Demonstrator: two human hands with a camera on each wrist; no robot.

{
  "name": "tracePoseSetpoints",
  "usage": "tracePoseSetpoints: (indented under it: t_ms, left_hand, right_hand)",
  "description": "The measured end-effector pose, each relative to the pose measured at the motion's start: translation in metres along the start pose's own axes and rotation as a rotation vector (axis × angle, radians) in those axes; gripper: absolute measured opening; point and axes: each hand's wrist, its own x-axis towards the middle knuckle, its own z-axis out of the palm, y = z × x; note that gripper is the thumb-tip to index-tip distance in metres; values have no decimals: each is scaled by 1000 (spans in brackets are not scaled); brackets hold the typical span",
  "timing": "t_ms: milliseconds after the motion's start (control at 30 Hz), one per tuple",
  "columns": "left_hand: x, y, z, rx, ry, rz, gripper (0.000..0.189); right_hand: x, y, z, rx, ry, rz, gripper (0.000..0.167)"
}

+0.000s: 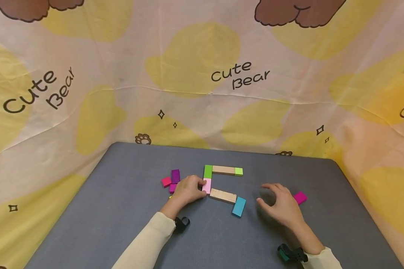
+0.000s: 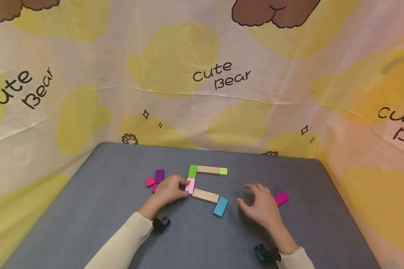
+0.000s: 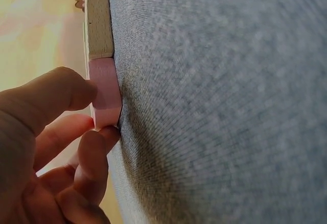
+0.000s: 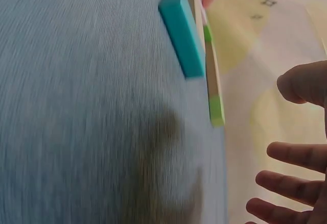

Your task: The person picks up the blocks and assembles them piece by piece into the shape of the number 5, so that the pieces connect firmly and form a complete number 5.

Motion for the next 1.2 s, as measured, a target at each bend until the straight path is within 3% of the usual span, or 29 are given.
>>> tracePoseSetpoints:
  t_ms: [500,833,1200]
  left_hand:
    - [1,2,-3,8,2,1,41]
    - [0,1,-2,8,9,12,41]
    - [0,0,0,11,-7,-5,42]
  right_hand:
    - [-6,46,-26,3,108,58,43]
    - [-10,66,-30,-35,102,94,45]
    - [-17,80,-32,-86,37,162,48]
